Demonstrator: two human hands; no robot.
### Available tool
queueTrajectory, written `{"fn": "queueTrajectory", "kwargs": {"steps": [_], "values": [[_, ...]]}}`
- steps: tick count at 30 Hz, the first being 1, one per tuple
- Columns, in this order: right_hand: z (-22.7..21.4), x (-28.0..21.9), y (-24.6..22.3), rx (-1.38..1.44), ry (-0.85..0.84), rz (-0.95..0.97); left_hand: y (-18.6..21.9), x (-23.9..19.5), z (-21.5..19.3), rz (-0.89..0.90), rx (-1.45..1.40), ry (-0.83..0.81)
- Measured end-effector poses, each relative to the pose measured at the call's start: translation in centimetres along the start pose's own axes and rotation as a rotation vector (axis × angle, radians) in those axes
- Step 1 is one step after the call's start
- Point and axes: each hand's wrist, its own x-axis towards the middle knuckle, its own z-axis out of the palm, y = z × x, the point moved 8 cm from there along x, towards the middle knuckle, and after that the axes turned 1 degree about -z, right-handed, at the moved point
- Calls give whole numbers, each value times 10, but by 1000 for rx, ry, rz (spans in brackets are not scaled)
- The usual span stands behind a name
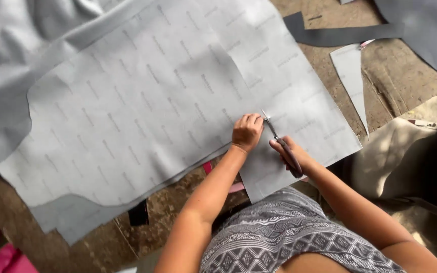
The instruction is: Cutting out a specific pattern from a large piece of grey upholstery fabric using scissors on a workshop table.
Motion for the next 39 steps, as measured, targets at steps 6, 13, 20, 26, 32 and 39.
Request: {"fn": "queueTrajectory", "kwargs": {"steps": [6,13,20,26,32,39], "values": [[-2,12,-7,-78,-59,-1,11,3,-13,41,9,37],[-11,12,-24,-55,-29,-71,8,10,-19,26,-54,-1],[-3,56,-20,-108,-86,-123,9,11,-31,0,-37,70],[-10,75,-30,-190,-115,-235,11,16,-46,-83,-60,82],[8,73,-75,-124,-259,-316,15,16,-55,-158,-59,105],[4,79,-120,-160,-196,-305,14,32,-83,-185,-43,105]]}}
